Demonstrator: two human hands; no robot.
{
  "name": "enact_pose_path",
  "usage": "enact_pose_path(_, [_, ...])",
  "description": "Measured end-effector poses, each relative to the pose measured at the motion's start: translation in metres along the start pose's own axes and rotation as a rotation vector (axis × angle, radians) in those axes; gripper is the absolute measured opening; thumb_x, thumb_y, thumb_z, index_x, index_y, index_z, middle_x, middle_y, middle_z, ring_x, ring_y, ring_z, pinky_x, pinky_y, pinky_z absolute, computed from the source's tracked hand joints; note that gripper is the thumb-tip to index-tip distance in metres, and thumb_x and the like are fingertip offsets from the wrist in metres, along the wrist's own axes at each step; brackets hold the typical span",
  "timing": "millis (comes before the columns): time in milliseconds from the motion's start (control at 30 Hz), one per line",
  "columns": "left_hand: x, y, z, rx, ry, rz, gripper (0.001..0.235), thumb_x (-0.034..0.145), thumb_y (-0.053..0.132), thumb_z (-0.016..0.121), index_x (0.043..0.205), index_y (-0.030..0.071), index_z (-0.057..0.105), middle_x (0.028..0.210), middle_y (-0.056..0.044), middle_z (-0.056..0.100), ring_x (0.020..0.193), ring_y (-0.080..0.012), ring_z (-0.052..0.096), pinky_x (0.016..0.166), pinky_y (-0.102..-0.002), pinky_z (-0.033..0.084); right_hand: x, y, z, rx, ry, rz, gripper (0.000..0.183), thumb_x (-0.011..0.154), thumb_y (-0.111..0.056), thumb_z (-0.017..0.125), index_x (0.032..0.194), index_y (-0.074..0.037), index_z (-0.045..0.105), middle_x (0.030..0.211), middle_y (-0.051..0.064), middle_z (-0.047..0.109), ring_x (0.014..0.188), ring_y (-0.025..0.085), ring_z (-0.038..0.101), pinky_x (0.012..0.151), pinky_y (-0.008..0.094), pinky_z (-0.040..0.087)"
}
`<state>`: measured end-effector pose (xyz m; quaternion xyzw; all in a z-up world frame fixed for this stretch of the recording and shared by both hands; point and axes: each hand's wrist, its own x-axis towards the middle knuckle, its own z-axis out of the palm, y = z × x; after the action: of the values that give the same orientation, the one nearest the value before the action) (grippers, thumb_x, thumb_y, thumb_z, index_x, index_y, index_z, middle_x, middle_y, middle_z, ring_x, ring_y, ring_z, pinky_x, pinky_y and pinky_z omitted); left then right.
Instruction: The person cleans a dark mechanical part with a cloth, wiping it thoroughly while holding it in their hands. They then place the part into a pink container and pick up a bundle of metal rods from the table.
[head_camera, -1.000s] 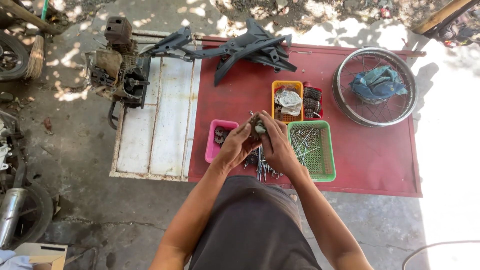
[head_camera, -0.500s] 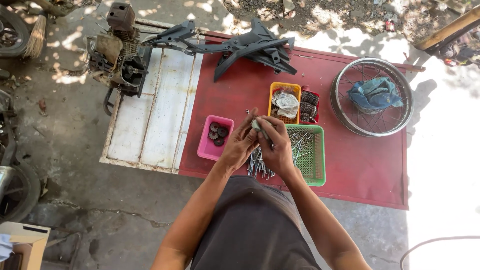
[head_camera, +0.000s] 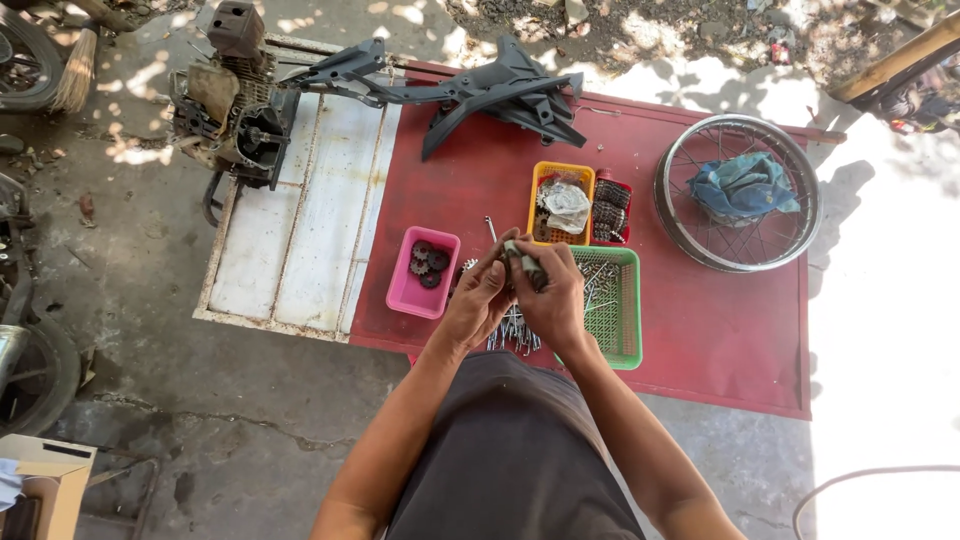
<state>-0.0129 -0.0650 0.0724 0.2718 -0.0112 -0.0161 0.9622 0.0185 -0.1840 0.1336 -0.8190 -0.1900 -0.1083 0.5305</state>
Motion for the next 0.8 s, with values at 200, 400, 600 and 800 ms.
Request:
enact_pose_path(200, [-0.004,-0.007,-0.028,0.036,-0.007,-0.073,0.055,0.107,0.022,0.053,0.158,0.010,0.037,0.149,-0.027,0.050,0.133,-0.0380,0.054,0.112,-0.054,0.047,0.004,0.025,0.010,-0.043,-0.004,0.132,0.017,0.091,-0.016,0.078,0.108,-0.013,0.080,0.087,0.010,0.063,0.070,0.025,0.066,0.058,0.036,0.050])
enact_pose_path(400, [-0.003,0.025,-0.022,0.091,-0.028,-0.088,0.057,0.107,0.021,0.054,0.159,0.007,0.036,0.152,-0.021,0.050,0.133,-0.0301,0.056,0.109,-0.046,0.051,-0.009,0.004,0.026,-0.049,0.056,0.337,0.023,0.094,-0.025,0.072,0.105,-0.005,0.076,0.082,0.022,0.067,0.067,0.032,0.064,0.058,0.047,0.046])
enact_pose_path(600, [0.003,0.042,-0.033,0.143,-0.097,-0.158,0.052,0.108,0.017,0.052,0.157,0.004,0.040,0.147,-0.024,0.054,0.127,-0.0314,0.059,0.108,-0.049,0.052,-0.019,-0.022,0.050,-0.009,0.191,0.441,0.021,0.092,-0.023,0.075,0.108,-0.011,0.078,0.080,0.019,0.073,0.068,0.025,0.069,0.059,0.040,0.052])
enact_pose_path(800, [0.001,0.050,-0.038,0.176,-0.145,-0.268,0.051,0.109,0.017,0.050,0.157,0.003,0.039,0.144,-0.021,0.057,0.123,-0.0268,0.062,0.103,-0.046,0.056,-0.037,-0.013,0.066,0.047,0.351,0.462,0.017,0.098,-0.020,0.071,0.098,-0.004,0.074,0.073,0.018,0.071,0.054,0.022,0.059,0.053,0.034,0.052])
